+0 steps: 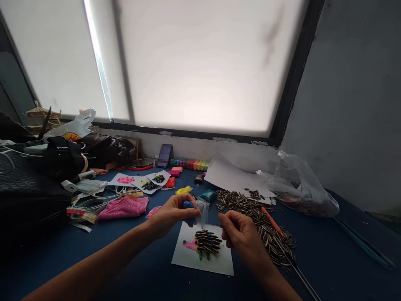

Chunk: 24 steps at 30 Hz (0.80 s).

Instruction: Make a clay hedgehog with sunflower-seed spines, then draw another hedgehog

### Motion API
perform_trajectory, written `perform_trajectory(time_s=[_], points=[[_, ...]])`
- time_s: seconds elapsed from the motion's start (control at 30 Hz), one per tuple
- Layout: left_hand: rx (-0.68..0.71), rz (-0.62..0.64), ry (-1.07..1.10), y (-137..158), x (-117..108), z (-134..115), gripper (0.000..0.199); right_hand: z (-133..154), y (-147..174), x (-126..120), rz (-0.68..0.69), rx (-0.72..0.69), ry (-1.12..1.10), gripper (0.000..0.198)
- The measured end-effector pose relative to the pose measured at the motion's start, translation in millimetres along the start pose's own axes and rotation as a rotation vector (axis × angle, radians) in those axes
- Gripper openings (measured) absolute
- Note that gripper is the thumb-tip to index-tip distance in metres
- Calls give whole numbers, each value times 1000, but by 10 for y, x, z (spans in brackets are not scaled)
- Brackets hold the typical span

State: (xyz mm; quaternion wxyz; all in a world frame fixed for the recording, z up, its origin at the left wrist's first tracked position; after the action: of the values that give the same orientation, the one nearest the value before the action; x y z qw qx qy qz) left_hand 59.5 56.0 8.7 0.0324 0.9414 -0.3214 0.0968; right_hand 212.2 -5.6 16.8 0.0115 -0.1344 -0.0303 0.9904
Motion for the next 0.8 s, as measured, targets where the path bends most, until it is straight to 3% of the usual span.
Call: perform_trajectory(time_s=[0.13,0.3,0.6,0.8], points=[[29,-27,12,14,-35,-33,52,-32,-4,-10,-18,32,31,45],[21,-4,-43,-20,-47,18,33,-41,-9,48,42,8,29,41],[173,-16,-188,-1,-59,-116,23,-90,-19,4,-1,33,72,36],[121,-1,-219,-56,-147,-118,19,-56,-16,10,13,16,112,42]])
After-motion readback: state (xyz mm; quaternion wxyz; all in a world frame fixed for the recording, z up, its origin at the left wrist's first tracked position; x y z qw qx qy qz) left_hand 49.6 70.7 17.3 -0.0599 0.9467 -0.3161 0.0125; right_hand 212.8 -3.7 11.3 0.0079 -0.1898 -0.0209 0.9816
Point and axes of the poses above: each hand's wrist, its own y-axis away from the middle knuckle, its own x-axis out of the palm, z = x × y, the point moved 8 cm from there along -y, towards the middle knuckle, and after that the axes turned 1 degree about -x, right-handed, at the moved point
